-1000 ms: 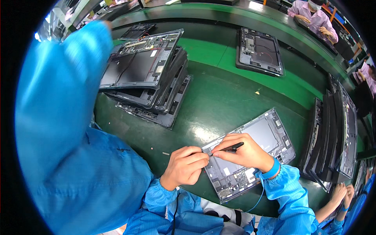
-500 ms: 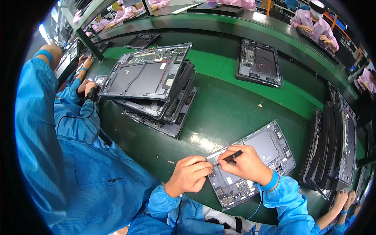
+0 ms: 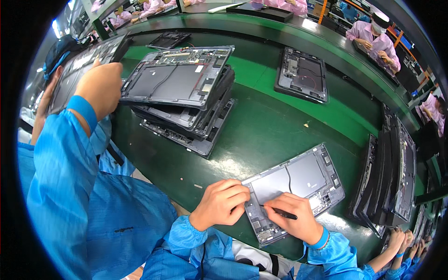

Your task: The person assembles electronic components into a laptop chassis by hand, inserting circuit boards and internal cables into the device. The person uses a stylus-like tool and tweezers for precise placement of the components.

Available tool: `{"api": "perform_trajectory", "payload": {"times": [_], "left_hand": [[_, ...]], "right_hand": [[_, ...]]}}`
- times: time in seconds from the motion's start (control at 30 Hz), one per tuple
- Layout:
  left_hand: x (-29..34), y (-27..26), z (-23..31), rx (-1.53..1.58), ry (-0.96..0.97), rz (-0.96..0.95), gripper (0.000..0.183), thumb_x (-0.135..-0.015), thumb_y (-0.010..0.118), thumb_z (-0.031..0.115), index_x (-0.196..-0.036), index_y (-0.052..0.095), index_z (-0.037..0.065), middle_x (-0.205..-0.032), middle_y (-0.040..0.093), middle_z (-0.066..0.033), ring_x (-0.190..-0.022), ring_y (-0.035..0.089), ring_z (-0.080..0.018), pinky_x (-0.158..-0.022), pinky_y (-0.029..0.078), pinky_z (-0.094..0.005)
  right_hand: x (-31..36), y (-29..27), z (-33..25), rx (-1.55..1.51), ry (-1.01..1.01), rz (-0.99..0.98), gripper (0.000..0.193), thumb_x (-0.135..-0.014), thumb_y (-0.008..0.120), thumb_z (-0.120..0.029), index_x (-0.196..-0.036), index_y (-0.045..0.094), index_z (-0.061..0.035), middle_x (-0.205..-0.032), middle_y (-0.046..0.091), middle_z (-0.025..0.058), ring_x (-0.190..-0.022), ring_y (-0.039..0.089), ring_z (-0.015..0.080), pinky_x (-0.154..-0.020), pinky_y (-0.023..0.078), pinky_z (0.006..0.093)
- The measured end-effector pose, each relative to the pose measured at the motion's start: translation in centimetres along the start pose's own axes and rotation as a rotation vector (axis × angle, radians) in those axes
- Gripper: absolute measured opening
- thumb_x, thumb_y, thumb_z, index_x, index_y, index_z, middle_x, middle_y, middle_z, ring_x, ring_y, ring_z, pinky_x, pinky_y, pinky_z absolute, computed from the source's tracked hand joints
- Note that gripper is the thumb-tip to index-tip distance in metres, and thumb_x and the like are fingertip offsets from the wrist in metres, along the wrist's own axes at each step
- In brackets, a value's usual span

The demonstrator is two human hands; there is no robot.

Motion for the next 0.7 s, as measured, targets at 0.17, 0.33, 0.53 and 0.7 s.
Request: {"api": "perform_trajectory", "payload": {"times": [0.17, 0.33, 0.53, 0.7], "left_hand": [[1.2, 0.4, 2.3, -0.1, -0.097, -0.06, 0.037, -0.076, 0.073, 0.017, -0.112, 0.078, 0.016, -0.107, 0.07, -0.006, -0.103, 0.066, -0.0296, -0.087, 0.055, -0.0426], [2.5, 1.4, 3.1, -0.236, -0.087, -0.143, 0.045, -0.082, 0.075, 0.033, -0.126, 0.076, 0.024, -0.118, 0.065, -0.0052, -0.118, 0.061, -0.0307, -0.095, 0.052, -0.0452], [1.7, 1.7, 3.0, -0.268, 0.035, -0.168, 0.037, -0.085, 0.075, 0.034, -0.121, 0.078, 0.028, -0.116, 0.064, -0.0037, -0.117, 0.06, -0.0316, -0.095, 0.054, -0.0459], [-9.5, -4.0, 7.2, -0.275, -0.023, -0.123, 0.036, -0.085, 0.075, 0.033, -0.12, 0.078, 0.027, -0.117, 0.064, -0.0037, -0.116, 0.06, -0.0321, -0.095, 0.055, -0.0454]], "right_hand": [[0.7, -0.2, -0.6, -0.002, 0.007, 0.028, 0.014, -0.083, 0.08, -0.006, -0.095, 0.075, -0.0057, -0.083, 0.068, 0.0051, -0.074, 0.066, 0.0233, -0.06, 0.053, 0.036], [1.7, -0.2, -0.1, -0.056, -0.009, 0.04, 0.015, -0.082, 0.08, -0.005, -0.096, 0.075, -0.0054, -0.084, 0.068, 0.0053, -0.077, 0.066, 0.0238, -0.063, 0.054, 0.0363], [2.5, -1.7, 0.7, -0.032, 0.052, 0.178, 0.022, -0.08, 0.082, -0.004, -0.102, 0.079, -0.0066, -0.085, 0.068, 0.0061, -0.078, 0.065, 0.0233, -0.069, 0.054, 0.0357], [1.1, -0.2, 0.1, -0.195, 0.031, 0.103, 0.012, -0.084, 0.08, -0.005, -0.096, 0.077, -0.0048, -0.083, 0.068, 0.008, -0.074, 0.065, 0.0257, -0.064, 0.053, 0.036]]}}
Point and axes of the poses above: each hand's wrist, its own x-axis away from the middle knuckle, its own y-axis out of the palm, z = x × y, the point moved 6 cm from there along -x, towards the middle knuckle
